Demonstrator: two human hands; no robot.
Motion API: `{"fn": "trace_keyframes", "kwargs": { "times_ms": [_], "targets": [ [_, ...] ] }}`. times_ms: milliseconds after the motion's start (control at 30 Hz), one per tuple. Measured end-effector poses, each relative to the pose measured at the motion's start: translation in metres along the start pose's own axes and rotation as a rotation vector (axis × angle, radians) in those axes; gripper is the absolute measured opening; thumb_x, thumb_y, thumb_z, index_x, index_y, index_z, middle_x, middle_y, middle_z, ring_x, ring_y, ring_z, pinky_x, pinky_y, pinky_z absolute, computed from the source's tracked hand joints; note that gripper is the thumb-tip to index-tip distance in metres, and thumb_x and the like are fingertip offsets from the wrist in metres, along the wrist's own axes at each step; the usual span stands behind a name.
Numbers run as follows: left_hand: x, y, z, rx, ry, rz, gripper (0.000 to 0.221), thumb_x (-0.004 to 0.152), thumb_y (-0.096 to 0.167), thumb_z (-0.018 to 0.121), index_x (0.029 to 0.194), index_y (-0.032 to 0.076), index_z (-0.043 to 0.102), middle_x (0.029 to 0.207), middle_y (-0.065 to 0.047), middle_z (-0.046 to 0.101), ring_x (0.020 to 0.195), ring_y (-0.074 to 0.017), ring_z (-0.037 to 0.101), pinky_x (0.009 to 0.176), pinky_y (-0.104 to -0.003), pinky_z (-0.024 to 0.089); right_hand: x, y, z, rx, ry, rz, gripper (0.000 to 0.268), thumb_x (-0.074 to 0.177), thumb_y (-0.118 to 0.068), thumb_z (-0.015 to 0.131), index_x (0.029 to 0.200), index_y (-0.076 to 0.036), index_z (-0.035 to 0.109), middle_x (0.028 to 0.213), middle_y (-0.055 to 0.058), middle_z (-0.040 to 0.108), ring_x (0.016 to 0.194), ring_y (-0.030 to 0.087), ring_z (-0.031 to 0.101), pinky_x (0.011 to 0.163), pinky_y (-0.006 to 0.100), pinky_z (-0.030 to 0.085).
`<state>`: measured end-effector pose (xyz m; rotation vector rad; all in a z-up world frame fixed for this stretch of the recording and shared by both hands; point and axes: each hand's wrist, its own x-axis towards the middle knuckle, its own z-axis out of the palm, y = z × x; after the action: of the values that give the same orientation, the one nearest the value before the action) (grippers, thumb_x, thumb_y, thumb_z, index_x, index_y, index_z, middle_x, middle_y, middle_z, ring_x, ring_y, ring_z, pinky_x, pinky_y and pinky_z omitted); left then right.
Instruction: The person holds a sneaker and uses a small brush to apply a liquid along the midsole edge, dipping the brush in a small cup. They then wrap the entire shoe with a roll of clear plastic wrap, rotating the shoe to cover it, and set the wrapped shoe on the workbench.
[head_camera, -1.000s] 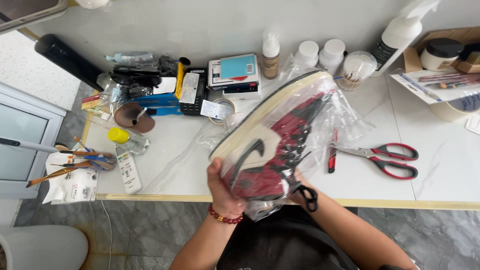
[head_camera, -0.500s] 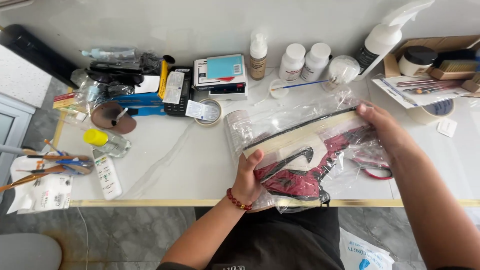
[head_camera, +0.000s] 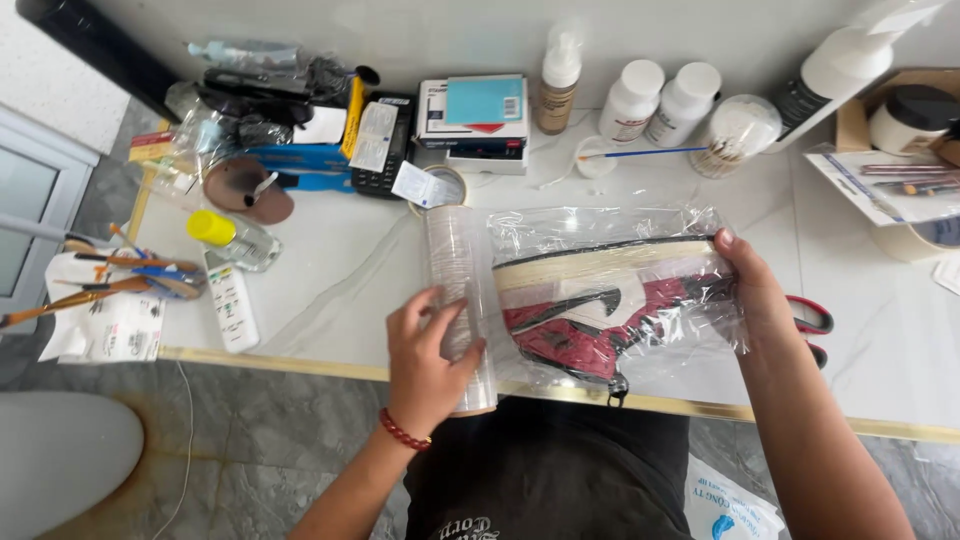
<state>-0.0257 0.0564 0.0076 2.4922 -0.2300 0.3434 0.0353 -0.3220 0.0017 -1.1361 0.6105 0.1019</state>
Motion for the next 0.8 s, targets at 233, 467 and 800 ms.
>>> {"fn": "trace_keyframes", "kwargs": {
  "times_ms": [233,467,800],
  "targets": [
    [0.006,-0.041,-0.016,-0.235,-0.123,-0.267,0.056,0.086,0.021,0.069,0.141,0.014,0.056,0.153,-0.021,0.044,0.123,-0.0388,0.061,0.098,-0.048,0.053,0.0,0.027,0.027,-0.073,-0.052,0.016,0.049,0.093,-0.044,0.067,0.122,-0.005,0.065,0.103,0.01,0.071,0.086,0.02,0.068,0.076,0.036,0.054],
    [0.044,-0.031,-0.038,-0.451,-0.27,-0.657,0.104,0.06,0.038,0.084,0.148,0.012,0.034,0.116,-0.021,0.072,0.096,-0.0329,0.077,0.085,-0.042,0.063,0.015,0.05,0.02,-0.057,-0.01,0.028,0.046,0.094,-0.046,0.065,0.119,-0.007,0.064,0.1,0.01,0.07,0.083,0.021,0.069,0.074,0.036,0.057],
    [0.041,-0.084,-0.055,-0.137,-0.067,-0.449,0.106,0.066,0.034,0.092,0.152,0.01,0.036,0.129,-0.028,0.06,0.114,-0.0414,0.064,0.092,-0.049,0.053,0.001,0.038,0.036,-0.167,0.019,-0.056,0.043,0.097,-0.04,0.062,0.117,-0.002,0.065,0.1,0.012,0.069,0.083,0.021,0.067,0.073,0.035,0.054]
  ]
}}
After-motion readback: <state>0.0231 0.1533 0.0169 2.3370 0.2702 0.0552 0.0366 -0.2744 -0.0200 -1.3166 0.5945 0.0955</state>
